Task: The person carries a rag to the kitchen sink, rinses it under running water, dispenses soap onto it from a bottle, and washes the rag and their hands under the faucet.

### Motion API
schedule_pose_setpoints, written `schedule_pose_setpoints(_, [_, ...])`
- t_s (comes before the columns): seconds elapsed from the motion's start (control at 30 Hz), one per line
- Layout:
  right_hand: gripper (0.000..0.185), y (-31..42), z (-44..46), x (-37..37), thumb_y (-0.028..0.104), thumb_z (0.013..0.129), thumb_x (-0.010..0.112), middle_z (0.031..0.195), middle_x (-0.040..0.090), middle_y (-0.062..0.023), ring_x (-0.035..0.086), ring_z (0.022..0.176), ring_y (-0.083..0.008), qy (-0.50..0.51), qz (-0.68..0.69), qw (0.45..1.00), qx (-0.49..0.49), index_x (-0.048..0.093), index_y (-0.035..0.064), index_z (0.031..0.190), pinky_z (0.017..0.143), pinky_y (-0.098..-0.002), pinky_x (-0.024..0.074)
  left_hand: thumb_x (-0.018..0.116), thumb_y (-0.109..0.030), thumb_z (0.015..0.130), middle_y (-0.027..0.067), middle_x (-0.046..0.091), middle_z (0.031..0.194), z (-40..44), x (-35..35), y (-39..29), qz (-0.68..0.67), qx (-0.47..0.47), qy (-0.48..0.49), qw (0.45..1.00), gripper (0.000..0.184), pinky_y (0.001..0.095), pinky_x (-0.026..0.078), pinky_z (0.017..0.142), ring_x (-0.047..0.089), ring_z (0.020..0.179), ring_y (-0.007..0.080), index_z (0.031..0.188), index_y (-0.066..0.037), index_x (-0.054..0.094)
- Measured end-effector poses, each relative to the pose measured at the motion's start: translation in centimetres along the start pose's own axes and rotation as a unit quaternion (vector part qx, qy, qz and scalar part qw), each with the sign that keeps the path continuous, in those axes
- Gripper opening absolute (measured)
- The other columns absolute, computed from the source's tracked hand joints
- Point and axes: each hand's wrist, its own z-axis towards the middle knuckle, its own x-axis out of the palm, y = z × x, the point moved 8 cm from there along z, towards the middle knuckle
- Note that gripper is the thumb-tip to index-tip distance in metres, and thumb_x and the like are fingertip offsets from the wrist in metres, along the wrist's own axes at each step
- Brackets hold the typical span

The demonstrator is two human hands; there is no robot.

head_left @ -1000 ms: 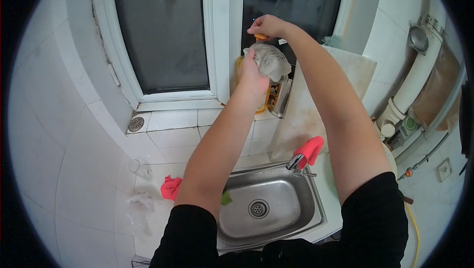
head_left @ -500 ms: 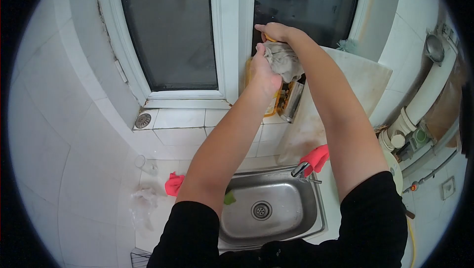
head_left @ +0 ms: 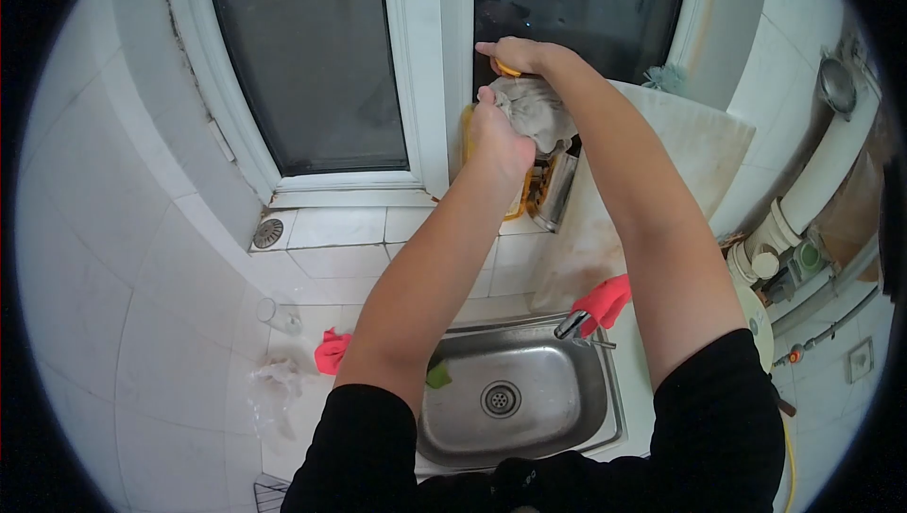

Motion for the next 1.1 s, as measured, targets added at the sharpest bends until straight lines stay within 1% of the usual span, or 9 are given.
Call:
schedule_pose_setpoints(0.07, [0.044, 0.1, -0.1, 0.0, 0.034, 0.087, 0.023, 0.124, 0.036, -0.0142, 0.035, 0.112, -0.0286, -0.001, -0.019, 1.0, -0.013, 0.031, 0.0129, 0.125, 0.092, -0.0374, 0.027, 0.027, -0.037, 0.087, 0.0087, 0.043, 0.116, 0.1, -0.2, 0.0, -0.001, -0.002, -0.012, 1.0, 0.041, 0.0401, 0.033, 0.09, 0.043, 0.106, 0.024, 0.114, -0.007, 0.039])
schedule_pose_setpoints(0.13, [0.043, 0.5, -0.4, -0.1, 0.033, 0.087, 0.022, 0.124, 0.035, -0.0142, 0.035, 0.113, -0.0293, -0.001, -0.037, 0.999, -0.026, 0.031, 0.0128, 0.125, 0.093, -0.0375, 0.0268, 0.023, -0.032, 0.088, 0.013, 0.039, 0.12, 0.3, 0.2, -0.1, -0.03, 0.008, 0.032, 0.999, 0.041, 0.0443, 0.025, 0.095, 0.037, 0.111, 0.0277, 0.117, -0.005, 0.035])
schedule_pose_setpoints(0.33, [0.042, 0.5, 0.1, 0.6, 0.032, 0.087, 0.023, 0.125, 0.033, -0.0158, 0.034, 0.114, -0.0307, -0.011, -0.109, 0.992, -0.059, 0.032, 0.0139, 0.124, 0.094, -0.0376, 0.0265, 0.022, -0.031, 0.089, 0.0131, 0.039, 0.12, -0.3, 0.2, -0.3, -0.017, -0.005, 0.007, 1.0, 0.041, 0.0446, 0.025, 0.095, 0.037, 0.111, 0.0279, 0.115, -0.004, 0.036])
schedule_pose_setpoints(0.4, [0.043, 0.2, 0.1, 0.6, 0.032, 0.087, 0.024, 0.124, 0.034, -0.0169, 0.034, 0.113, -0.0311, 0.003, -0.068, 0.998, -0.01, 0.034, 0.0096, 0.123, 0.093, -0.0375, 0.0267, 0.022, -0.031, 0.089, 0.013, 0.04, 0.119, 0.2, -0.2, -0.4, -0.018, -0.006, 0.017, 1.0, 0.041, 0.0447, 0.026, 0.094, 0.038, 0.111, 0.0279, 0.115, -0.004, 0.036])
schedule_pose_setpoints(0.6, [0.054, 0.5, -0.8, 0.3, 0.041, 0.086, 0.026, 0.121, 0.036, -0.0208, 0.037, 0.111, -0.0318, 0.003, -0.039, 0.999, 0.003, 0.04, -0.0035, 0.114, 0.092, -0.0367, 0.0274, 0.022, -0.032, 0.089, 0.0129, 0.043, 0.117, 0.6, -0.6, -0.3, -0.016, -0.02, 0.02, 0.999, 0.041, 0.0454, 0.027, 0.093, 0.04, 0.109, 0.0279, 0.113, -0.004, 0.038])
schedule_pose_setpoints(0.73, [0.056, 0.1, 0.0, 0.4, 0.042, 0.086, 0.027, 0.12, 0.037, -0.0221, 0.037, 0.111, -0.0318, -0.017, -0.033, 0.999, -0.023, 0.041, -0.0046, 0.114, 0.092, -0.0363, 0.0279, 0.021, -0.032, 0.089, 0.0135, 0.043, 0.116, 0.1, -0.2, -0.7, 0.014, -0.005, 0.009, 1.0, 0.04, 0.0455, 0.028, 0.093, 0.041, 0.108, 0.0284, 0.112, -0.004, 0.039])
schedule_pose_setpoints(0.87, [0.045, 0.5, -0.4, 0.1, 0.034, 0.085, 0.032, 0.118, 0.041, -0.0185, 0.038, 0.111, -0.0316, -0.032, -0.069, 0.997, -0.027, 0.038, 0.0061, 0.119, 0.092, -0.036, 0.029, 0.028, -0.034, 0.088, 0.0108, 0.044, 0.115, 1.8, -0.8, -0.4, -0.007, -0.036, 0.033, 0.999, 0.039, 0.0426, 0.035, 0.088, 0.044, 0.104, 0.0262, 0.114, -0.007, 0.039])
schedule_pose_setpoints(1.0, [0.039, 1.4, -1.0, 0.2, 0.022, 0.084, 0.032, 0.12, 0.04, -0.0149, 0.038, 0.11, -0.0308, -0.068, -0.233, 0.966, -0.088, 0.034, 0.0179, 0.123, 0.092, -0.0373, 0.0313, 0.026, -0.034, 0.088, 0.0126, 0.044, 0.115, 1.6, -1.1, -0.2, 0.001, -0.028, 0.023, 0.999, 0.039, 0.0451, 0.031, 0.091, 0.042, 0.106, 0.028, 0.112, -0.006, 0.04])
schedule_pose_setpoints(1.1, [0.039, 0.7, -0.4, -0.2, 0.02, 0.084, 0.028, 0.121, 0.039, -0.0153, 0.039, 0.11, -0.0298, -0.097, -0.243, 0.963, -0.065, 0.034, 0.0173, 0.123, 0.09, -0.0381, 0.033, 0.024, -0.033, 0.088, 0.0146, 0.044, 0.115, 1.0, -0.9, -0.2, 0.008, -0.02, 0.025, 0.999, 0.039, 0.047, 0.027, 0.092, 0.041, 0.107, 0.0297, 0.11, -0.005, 0.041])
